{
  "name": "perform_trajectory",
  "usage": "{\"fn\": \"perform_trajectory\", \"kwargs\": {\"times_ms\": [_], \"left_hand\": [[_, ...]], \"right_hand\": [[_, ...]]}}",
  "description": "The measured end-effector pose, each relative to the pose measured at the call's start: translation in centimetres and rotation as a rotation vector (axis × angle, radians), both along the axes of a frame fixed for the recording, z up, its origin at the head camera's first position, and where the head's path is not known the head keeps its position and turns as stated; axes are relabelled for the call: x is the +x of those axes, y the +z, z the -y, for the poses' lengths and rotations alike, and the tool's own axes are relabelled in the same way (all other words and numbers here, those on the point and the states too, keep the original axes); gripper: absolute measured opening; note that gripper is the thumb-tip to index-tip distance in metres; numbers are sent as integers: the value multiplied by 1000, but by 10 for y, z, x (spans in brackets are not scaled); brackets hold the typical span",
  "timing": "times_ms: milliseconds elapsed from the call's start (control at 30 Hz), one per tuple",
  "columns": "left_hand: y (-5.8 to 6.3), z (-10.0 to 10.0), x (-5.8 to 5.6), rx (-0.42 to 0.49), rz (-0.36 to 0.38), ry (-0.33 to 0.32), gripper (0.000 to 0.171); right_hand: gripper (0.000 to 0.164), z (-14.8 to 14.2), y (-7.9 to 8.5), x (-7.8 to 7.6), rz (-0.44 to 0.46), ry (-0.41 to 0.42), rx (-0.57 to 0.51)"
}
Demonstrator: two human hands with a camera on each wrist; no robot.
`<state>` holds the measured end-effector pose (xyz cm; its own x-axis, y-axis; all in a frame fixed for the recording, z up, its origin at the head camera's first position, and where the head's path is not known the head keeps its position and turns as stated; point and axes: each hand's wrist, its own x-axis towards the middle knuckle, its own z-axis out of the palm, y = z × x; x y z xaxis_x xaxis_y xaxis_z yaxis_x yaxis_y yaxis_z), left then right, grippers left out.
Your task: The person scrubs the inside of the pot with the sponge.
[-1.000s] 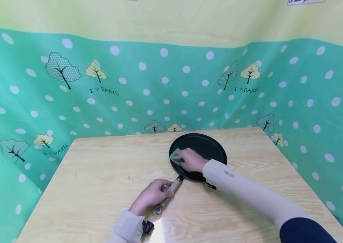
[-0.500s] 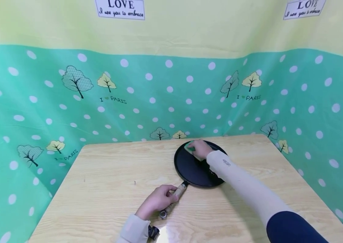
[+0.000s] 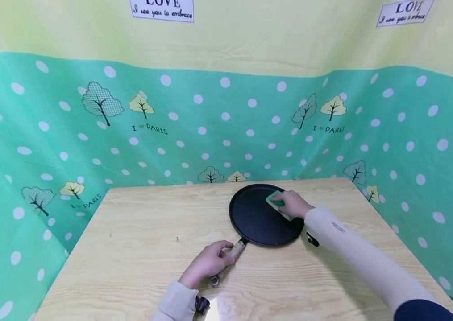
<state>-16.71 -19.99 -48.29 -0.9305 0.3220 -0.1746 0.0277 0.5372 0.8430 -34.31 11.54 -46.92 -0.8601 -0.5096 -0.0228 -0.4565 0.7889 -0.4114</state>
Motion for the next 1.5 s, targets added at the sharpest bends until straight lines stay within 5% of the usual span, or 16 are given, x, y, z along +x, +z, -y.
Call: {"fn": "perform_trajectory", "kwargs": {"times_ms": [367,733,900,1133,1500], "left_hand": [[1,1,-3,12,-8,-7,38],[4,-1,-3,28,-3,-36,42],[3,0,-4,60,3,-68,46],[-1,3,-6,96,13,-90,46],[2,1,-3,80,22,-65,46]], "right_hand": [[41,7,1,66,-97,96,-52],[37,57,3,91,-71,246,-97],[38,90,5,76,-48,239,-83],[42,118,2,27,5,122,-5],[43,94,-3,-33,-23,-11,9]]}}
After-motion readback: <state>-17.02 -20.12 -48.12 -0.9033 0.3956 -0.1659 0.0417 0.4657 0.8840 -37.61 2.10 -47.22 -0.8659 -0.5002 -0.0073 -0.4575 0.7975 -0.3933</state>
